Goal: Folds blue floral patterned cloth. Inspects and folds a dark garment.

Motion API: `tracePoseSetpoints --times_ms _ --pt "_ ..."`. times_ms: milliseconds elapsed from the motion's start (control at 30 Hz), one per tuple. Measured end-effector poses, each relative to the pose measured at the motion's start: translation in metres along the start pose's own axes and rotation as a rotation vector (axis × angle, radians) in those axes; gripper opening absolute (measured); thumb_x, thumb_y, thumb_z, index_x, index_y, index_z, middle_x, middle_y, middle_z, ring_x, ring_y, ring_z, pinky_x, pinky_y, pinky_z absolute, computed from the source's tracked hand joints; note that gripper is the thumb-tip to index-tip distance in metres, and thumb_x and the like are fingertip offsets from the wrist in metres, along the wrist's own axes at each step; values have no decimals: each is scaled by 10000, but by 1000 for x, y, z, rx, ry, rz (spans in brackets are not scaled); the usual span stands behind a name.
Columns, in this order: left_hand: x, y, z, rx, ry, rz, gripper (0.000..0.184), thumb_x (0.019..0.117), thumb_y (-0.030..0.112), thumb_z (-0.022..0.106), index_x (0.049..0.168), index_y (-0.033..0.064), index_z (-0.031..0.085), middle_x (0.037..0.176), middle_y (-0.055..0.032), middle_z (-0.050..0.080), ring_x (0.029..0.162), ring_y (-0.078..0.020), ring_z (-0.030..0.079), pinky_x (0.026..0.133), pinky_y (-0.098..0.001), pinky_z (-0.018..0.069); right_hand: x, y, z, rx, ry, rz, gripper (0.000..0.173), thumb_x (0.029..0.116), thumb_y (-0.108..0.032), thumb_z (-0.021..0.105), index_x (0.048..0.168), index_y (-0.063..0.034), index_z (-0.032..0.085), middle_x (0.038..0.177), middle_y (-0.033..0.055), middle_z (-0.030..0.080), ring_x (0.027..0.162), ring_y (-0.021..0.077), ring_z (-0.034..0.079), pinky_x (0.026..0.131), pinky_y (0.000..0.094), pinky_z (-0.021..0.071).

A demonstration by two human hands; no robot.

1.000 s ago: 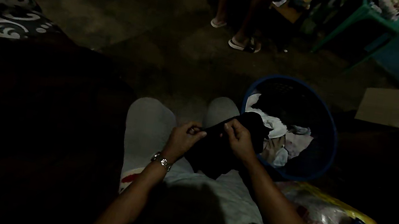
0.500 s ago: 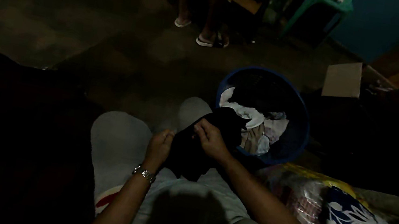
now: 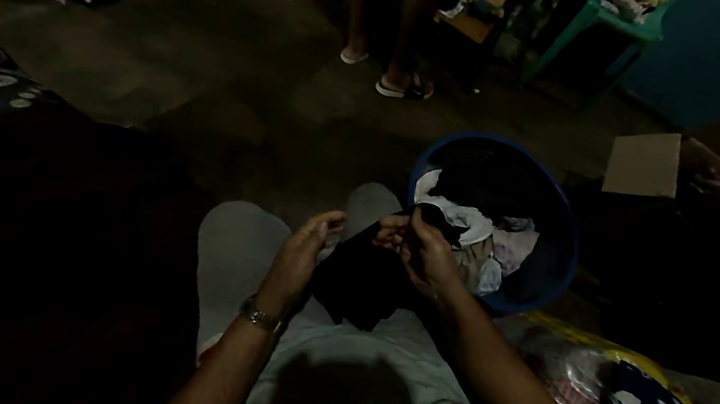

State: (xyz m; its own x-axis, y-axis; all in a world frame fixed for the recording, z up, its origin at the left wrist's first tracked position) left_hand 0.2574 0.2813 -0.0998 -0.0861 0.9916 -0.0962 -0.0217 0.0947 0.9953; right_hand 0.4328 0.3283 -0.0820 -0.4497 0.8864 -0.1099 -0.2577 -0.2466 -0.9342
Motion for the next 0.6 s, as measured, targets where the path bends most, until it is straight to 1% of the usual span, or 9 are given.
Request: tracePoseSetpoints --times_ms 67,133,167,233,300,400,467,533,600 --pt "-3 17 14 53 -65 77 421 1086 234 356 1396 32 557 1386 -91 604 1255 -145 579 1041 -320 481 -4 -3 5 6 -5 7 557 1124 -260 185 1103 21 666 973 57 725 933 142 698 900 314 566" --pt "-8 31 29 133 -108 141 428 1062 252 506 1425 28 528 1377 -101 605 1206 -119 610 1028 -303 506 -10 -1 13 29 -21 28 524 1119 -230 212 1110 24 670 1000 61 718 938 138 685 899 313 559" --pt "-10 37 35 161 -100 212 418 1036 237 579 1385 8 556 1307 -102 638 1124 -95 642 975 -269 536 -14 2 19 41 -26 45 492 1119 -213 243 1121 29 671 1022 64 719 944 129 681 894 305 557" --pt "-14 43 36 158 -27 359 251 989 159 658 1163 -14 710 1092 -60 711 962 -42 670 874 -205 561 -24 8 33 25 -59 75 409 1116 -182 291 1143 21 645 1023 35 705 941 98 675 892 285 559" --pt "-17 46 30 97 -7 333 165 982 87 642 1056 -5 758 983 -5 738 893 -9 682 847 -187 571 -34 6 41 -58 -124 34 368 1100 -161 349 1204 45 636 1034 29 707 954 90 672 901 278 552" --pt "-31 58 18 -52 6 213 170 1018 76 578 1014 10 734 850 23 749 763 -51 709 748 -228 607 -53 -36 50 -232 -255 -191 295 1071 -108 469 1114 43 720 1024 10 739 968 43 672 908 249 556" --pt "-52 93 15 26 -62 340 162 1019 108 594 1017 57 747 853 59 751 768 -26 709 747 -206 607 -80 -85 66 -301 -350 -410 225 1042 -151 571 1021 -8 743 971 -6 725 918 5 656 835 195 556" --pt "-87 144 26 129 -205 554 213 1060 202 554 1095 108 742 962 77 748 872 26 690 803 -151 581 -120 -135 86 -351 -417 -607 248 1057 -233 564 1020 -19 684 939 44 687 904 42 652 843 198 546" --pt "-129 181 30 -56 -324 637 247 1082 227 497 1212 163 697 1121 46 733 992 -40 691 845 -219 581 -166 -166 91 -464 -447 -689 289 1038 -248 554 1030 12 680 889 102 686 873 125 649 883 256 512"
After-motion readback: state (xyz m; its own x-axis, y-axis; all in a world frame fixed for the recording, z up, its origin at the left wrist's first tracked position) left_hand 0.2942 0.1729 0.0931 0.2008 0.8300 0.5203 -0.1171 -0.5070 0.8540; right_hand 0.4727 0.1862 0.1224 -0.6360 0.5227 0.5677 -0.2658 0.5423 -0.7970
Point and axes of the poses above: each hand's wrist, its own x-axis towards the middle knuckle, its own z-axis out of the palm, y = z × x, the point moved 9 cm from there along x, towards the middle knuckle
